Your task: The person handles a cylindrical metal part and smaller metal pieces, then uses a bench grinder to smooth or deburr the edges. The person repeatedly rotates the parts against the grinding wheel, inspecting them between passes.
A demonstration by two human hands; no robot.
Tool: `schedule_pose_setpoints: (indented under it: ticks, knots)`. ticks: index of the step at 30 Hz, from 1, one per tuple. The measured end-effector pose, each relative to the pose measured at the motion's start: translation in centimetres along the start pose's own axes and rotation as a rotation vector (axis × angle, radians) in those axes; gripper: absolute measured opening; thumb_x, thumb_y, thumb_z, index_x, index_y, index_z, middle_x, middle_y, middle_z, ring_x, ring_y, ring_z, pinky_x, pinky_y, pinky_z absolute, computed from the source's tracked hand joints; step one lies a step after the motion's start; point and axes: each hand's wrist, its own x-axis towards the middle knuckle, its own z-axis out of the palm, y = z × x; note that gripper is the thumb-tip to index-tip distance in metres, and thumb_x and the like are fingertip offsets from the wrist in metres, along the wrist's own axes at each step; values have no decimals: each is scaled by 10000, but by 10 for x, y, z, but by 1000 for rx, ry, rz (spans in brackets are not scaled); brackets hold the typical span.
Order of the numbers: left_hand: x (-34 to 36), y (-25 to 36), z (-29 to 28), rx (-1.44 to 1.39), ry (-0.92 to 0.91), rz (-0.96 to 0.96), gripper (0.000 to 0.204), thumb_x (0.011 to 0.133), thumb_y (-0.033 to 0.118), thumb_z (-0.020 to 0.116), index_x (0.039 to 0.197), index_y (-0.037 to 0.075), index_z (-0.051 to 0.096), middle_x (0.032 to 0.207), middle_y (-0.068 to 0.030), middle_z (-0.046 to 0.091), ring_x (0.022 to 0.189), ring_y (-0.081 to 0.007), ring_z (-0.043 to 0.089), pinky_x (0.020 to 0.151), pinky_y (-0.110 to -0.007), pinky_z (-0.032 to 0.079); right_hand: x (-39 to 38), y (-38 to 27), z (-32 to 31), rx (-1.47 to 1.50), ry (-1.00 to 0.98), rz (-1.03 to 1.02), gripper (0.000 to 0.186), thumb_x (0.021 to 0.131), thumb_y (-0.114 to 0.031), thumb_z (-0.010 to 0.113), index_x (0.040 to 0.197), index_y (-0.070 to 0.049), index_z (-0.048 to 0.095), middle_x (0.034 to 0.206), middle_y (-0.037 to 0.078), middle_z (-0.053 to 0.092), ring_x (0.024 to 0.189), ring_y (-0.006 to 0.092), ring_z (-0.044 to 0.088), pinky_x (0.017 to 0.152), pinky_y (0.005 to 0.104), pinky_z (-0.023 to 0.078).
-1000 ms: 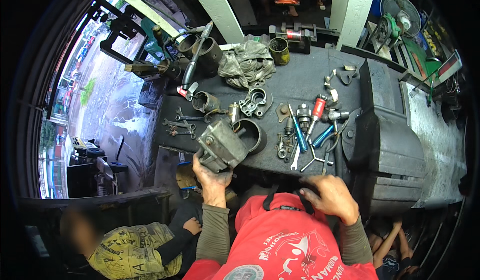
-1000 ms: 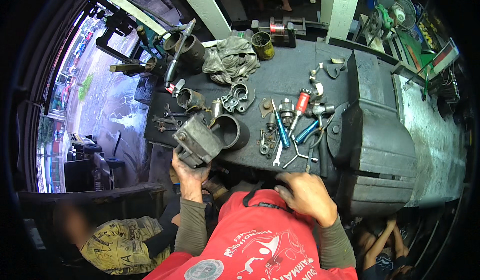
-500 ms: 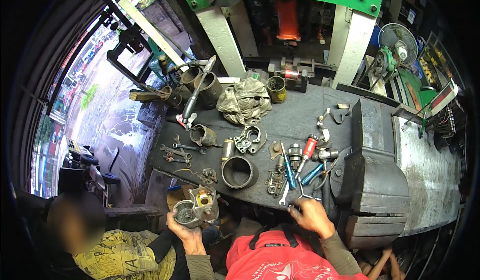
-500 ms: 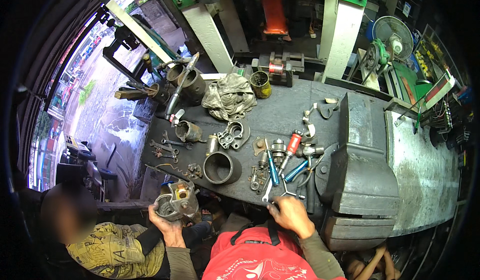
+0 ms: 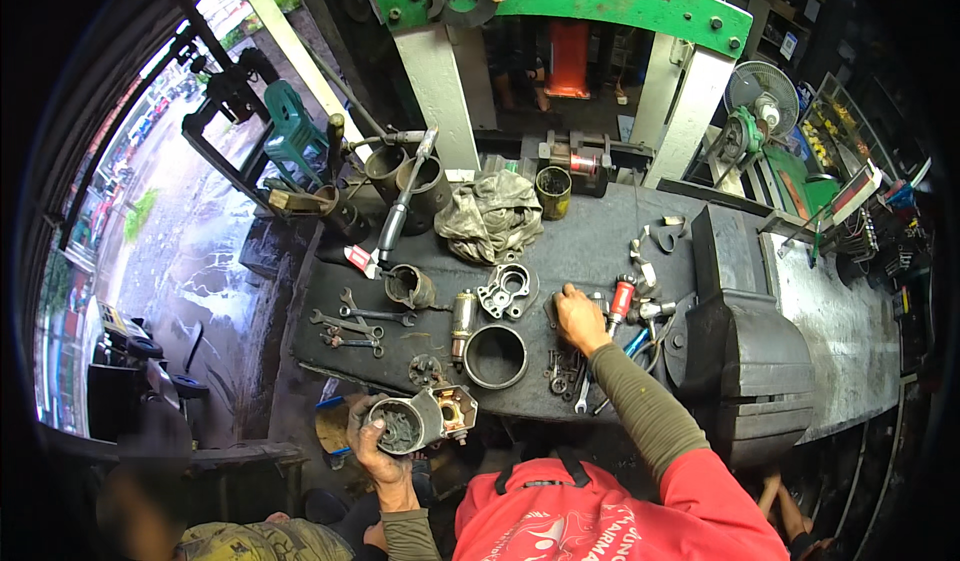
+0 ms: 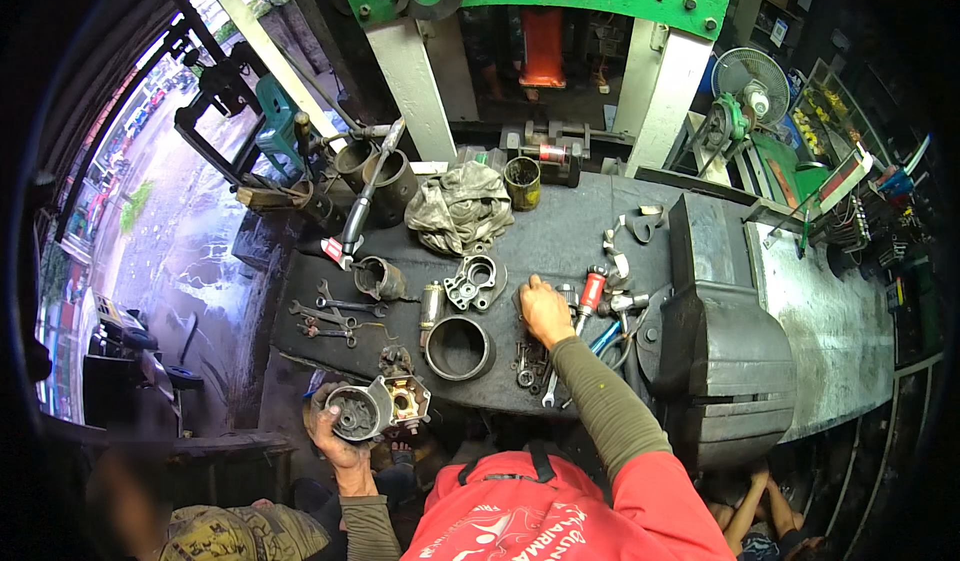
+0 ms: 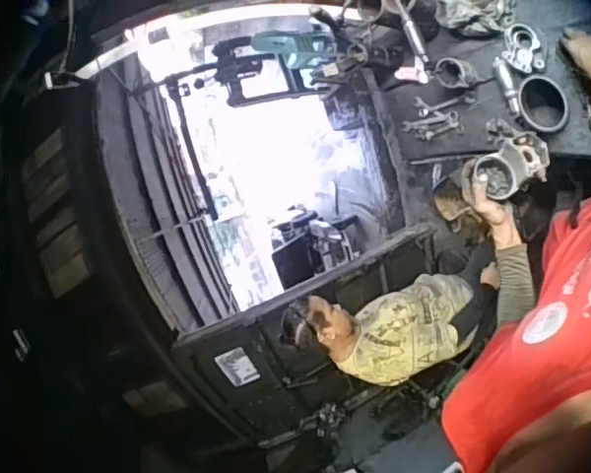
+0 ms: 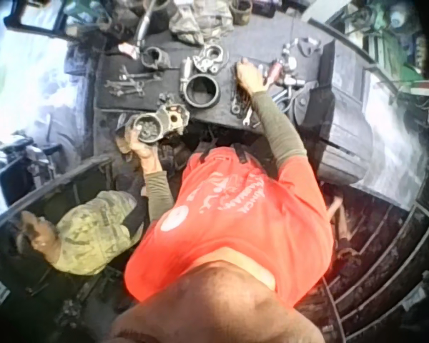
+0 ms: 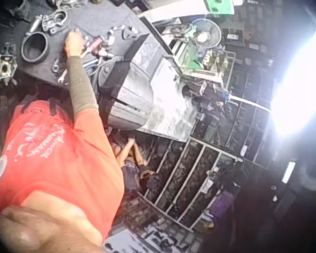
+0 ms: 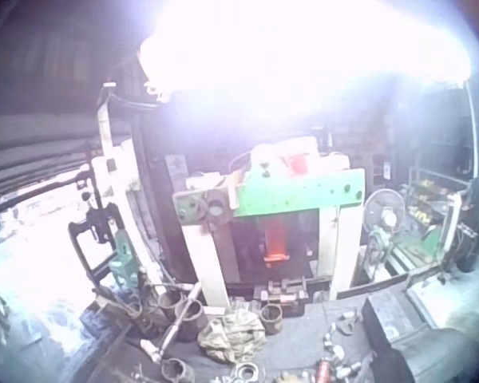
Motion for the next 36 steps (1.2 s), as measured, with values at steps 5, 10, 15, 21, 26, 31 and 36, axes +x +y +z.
schedule_pose_setpoints:
  ticks: [5, 10, 15, 21, 26, 31, 36]
  knots:
    - [21, 16, -4, 9, -141, -41, 543, 738, 227, 641, 1187, -74, 599, 1028, -160, 691, 922, -238, 672, 889, -337, 532, 13, 15, 7, -27, 5, 1, 121, 818, -32, 618, 913, 39, 647, 1097, 263, 643, 1012, 432, 668, 873, 496, 564]
    - [35, 33, 16, 294, -391, -35, 692, 691, 217, 706, 1307, -61, 557, 1000, -168, 702, 941, -204, 663, 887, -299, 511, 14, 5, -27, 622, 312, 385, 306, 867, -221, 762, 1075, 2, 741, 1086, 234, 685, 1000, 379, 669, 902, 439, 507]
    - [41, 33, 58, 329, -648, -75, 759, 710, 111, 801, 1401, -24, 517, 930, -116, 721, 919, -157, 668, 849, -283, 516, -6, -44, -99, 798, 462, 178, 321, 859, -230, 794, 1084, -11, 727, 1085, 141, 675, 1026, 280, 656, 885, 365, 510]
    - [39, 22, 95, 228, -768, -139, 743, 882, 166, 773, 1490, -64, 413, 1242, -172, 652, 1046, -182, 654, 896, -315, 537, -42, -132, -152, 666, 363, -357, 422, 833, -233, 787, 1141, -13, 602, 1166, 202, 577, 1044, 390, 618, 882, 449, 528]
    - [32, 17, 100, 213, -790, -83, 444, 1027, 210, 577, 1357, -85, 552, 1265, -141, 645, 1138, -203, 618, 1008, -338, 474, -57, -149, -154, 766, 123, -367, 364, 855, -159, 749, 1161, 11, 649, 1253, 177, 595, 1142, 377, 614, 945, 428, 514]
    - [20, 6, 80, 229, -681, -168, 384, 1054, 215, 519, 1296, -65, 619, 1212, -117, 676, 1083, -192, 641, 959, -326, 497, -57, -119, -147, 855, -5, -506, 317, 886, -123, 708, 1191, -39, 696, 1334, 164, 618, 1210, 358, 611, 1015, 416, 495]
    - [3, -6, 37, 121, -369, -272, 409, 1073, 262, 459, 1256, -60, 632, 1144, -132, 703, 1018, -208, 688, 914, -334, 532, -63, -55, -141, 975, 108, -26, 279, 932, -135, 703, 1168, 14, 706, 1071, 109, 734, 974, 201, 692, 878, 353, 553]
